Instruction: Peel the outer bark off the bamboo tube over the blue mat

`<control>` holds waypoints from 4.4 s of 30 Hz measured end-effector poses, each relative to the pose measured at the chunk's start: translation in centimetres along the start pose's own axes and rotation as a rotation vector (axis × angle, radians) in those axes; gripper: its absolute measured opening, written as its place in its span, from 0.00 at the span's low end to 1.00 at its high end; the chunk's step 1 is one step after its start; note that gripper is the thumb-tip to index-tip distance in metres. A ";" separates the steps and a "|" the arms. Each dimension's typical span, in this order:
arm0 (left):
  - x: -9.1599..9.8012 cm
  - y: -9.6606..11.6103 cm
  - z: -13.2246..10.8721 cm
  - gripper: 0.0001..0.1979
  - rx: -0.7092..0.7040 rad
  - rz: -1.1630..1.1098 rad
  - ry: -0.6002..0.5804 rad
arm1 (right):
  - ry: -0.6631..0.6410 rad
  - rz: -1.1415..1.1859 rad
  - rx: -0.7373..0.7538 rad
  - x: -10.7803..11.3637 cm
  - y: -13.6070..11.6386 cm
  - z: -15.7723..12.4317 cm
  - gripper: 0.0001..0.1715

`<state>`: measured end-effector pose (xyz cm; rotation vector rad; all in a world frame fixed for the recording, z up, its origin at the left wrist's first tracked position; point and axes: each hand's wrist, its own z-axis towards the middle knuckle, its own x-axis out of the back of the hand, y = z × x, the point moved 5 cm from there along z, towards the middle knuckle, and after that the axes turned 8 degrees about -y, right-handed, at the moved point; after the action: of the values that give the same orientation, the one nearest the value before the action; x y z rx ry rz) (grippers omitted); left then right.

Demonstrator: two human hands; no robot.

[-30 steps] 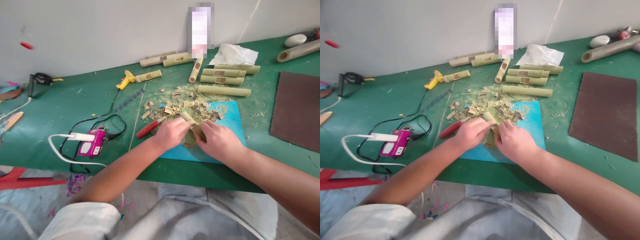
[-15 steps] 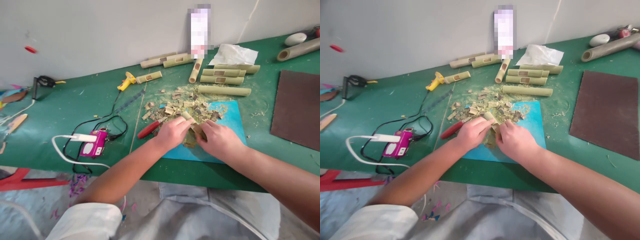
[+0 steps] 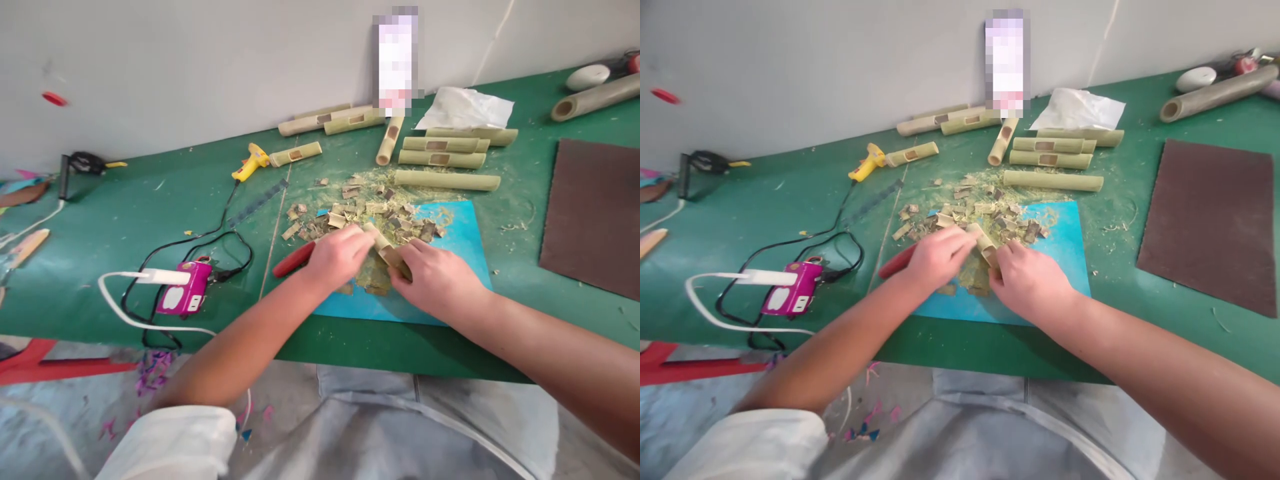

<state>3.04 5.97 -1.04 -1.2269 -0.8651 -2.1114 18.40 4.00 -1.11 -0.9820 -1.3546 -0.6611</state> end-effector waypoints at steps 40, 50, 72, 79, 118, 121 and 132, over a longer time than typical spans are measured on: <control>-0.4 2.3 -0.6 0.18 -0.064 0.060 -0.129 | -0.126 -0.053 0.008 -0.1 -1.0 -0.1 0.12; -0.5 2.3 -0.4 0.18 -0.050 0.050 -0.153 | -0.097 -0.154 0.081 -0.3 -1.5 -0.3 0.12; 1.4 0.1 -0.3 0.14 0.082 -0.126 0.039 | -0.033 -0.152 0.034 0.1 -1.0 -0.4 0.15; 1.2 -0.6 -0.4 0.14 0.120 -0.100 0.013 | 0.064 -0.143 0.027 0.7 -0.7 -0.6 0.15; 0.8 0.0 -0.6 0.15 0.083 -0.113 -0.036 | 0.325 -0.211 0.188 1.8 -0.4 -0.9 0.20; 0.3 0.9 -0.7 0.15 0.050 -0.101 -0.082 | 0.311 -0.244 0.183 1.7 -0.4 -0.9 0.20; 0.6 0.2 -0.7 0.15 0.076 -0.055 -0.008 | 0.104 -0.255 0.067 1.3 -0.4 -0.8 0.15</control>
<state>2.52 5.21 -0.70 -1.1861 -0.9837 -2.0978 18.64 3.33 0.32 -0.7174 -1.4124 -0.8407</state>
